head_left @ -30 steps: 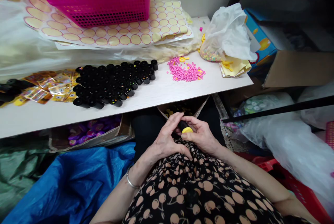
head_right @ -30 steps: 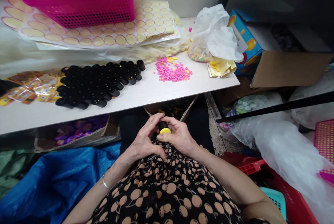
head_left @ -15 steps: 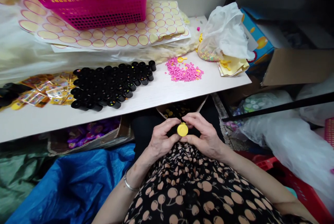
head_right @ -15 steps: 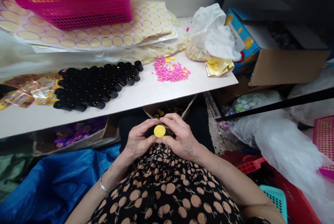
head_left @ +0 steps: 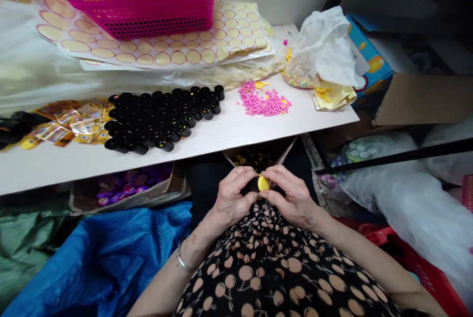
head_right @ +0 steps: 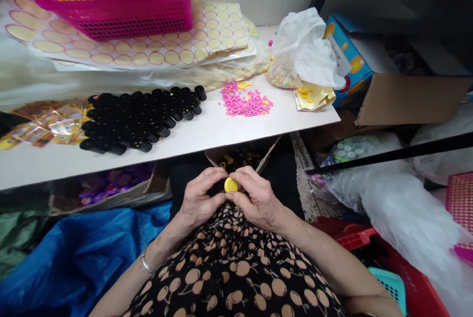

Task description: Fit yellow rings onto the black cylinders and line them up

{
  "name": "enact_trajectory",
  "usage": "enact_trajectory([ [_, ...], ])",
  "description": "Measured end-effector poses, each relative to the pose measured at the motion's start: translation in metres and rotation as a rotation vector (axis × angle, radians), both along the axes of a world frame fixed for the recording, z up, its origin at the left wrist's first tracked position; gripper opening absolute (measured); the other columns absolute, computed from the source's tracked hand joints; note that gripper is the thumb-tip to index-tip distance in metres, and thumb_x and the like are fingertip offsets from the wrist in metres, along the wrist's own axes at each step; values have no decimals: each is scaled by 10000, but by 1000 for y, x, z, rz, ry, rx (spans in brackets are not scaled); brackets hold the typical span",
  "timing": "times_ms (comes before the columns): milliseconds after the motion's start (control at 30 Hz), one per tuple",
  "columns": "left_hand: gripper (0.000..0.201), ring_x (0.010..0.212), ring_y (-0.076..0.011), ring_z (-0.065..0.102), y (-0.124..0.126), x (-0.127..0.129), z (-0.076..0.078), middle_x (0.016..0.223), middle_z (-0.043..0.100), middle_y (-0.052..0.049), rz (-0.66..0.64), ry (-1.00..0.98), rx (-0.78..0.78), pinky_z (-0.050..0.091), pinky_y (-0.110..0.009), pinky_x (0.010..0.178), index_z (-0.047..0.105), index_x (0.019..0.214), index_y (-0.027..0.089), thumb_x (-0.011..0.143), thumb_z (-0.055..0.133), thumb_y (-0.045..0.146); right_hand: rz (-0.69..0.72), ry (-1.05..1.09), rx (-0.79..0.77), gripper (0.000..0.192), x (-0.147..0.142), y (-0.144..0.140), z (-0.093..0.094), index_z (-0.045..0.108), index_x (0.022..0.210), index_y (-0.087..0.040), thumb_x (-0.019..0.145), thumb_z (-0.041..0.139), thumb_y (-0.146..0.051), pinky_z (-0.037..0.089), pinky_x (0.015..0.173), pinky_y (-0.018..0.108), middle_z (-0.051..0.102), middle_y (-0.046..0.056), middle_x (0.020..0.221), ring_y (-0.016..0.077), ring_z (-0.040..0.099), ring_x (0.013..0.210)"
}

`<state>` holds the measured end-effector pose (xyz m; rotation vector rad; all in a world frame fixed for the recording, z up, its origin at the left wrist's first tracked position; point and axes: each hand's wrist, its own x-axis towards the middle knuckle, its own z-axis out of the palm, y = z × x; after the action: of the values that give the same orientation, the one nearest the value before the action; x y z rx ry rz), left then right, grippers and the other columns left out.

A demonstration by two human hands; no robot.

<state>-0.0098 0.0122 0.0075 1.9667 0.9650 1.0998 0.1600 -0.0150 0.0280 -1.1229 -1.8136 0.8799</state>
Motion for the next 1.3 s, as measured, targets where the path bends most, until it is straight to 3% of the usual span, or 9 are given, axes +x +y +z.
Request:
enact_trajectory([
  [200,208,785,-167,574,-1,-1,4,829,633,-59,-15,29,-7,483,-307,707,601,925,153,728,624,215,-58,128,-154,241,-2,-5,-5,537,1054,-206,815,560,-221,471,640,261,526,54,939,123,506,736],
  [500,298,850,-162,588,3,-6,8,916,630,-65,-180,-19,-248,488,-290,774,623,1028,159,753,642,274,24,9,-17,298,2,0,2,538,1123,-177,826,524,-158,478,724,292,546,86,960,153,537,843],
  [600,286,845,-164,593,0,-5,5,919,630,-78,-157,6,-102,498,-286,760,613,1040,149,775,613,257,56,-22,11,287,3,1,4,564,1113,-166,830,521,-158,478,745,300,563,93,954,161,548,862],
  [700,278,831,-181,592,-3,-1,-2,930,636,-114,-60,69,165,505,-306,724,595,1051,124,783,582,198,21,-4,-38,221,3,2,3,615,1027,-156,820,544,-181,476,696,289,574,74,860,153,551,784],
  [800,298,786,-181,581,-3,5,-10,924,638,-127,11,114,346,505,-309,670,578,1066,121,770,573,154,-55,92,-203,156,3,4,-3,644,926,-160,795,587,-222,458,603,264,556,38,769,132,532,676],
  [900,296,784,-182,580,0,7,-14,920,638,-130,-4,105,352,504,-315,676,586,1052,123,760,595,166,-90,209,-394,139,4,6,-9,652,863,-171,779,612,-274,438,545,241,536,9,732,107,508,605],
  [1000,278,789,-171,584,2,6,-11,882,634,-103,-39,31,140,500,-301,706,619,998,131,732,647,208,-113,226,-426,143,3,7,-11,653,862,-175,778,615,-285,430,570,237,532,6,754,102,498,629],
  [1200,340,810,-162,589,6,-3,6,912,626,-57,-193,-75,-663,484,-250,704,653,981,140,677,701,284,-38,103,-260,213,4,4,-8,609,1019,-177,815,557,-213,438,639,257,538,35,848,122,509,723],
  [1300,294,685,-129,582,6,-3,8,804,643,-14,-299,0,-779,474,-222,621,652,1004,147,741,631,275,51,25,-164,253,6,2,-8,593,1069,-165,825,529,-175,449,715,284,553,61,892,149,528,813],
])
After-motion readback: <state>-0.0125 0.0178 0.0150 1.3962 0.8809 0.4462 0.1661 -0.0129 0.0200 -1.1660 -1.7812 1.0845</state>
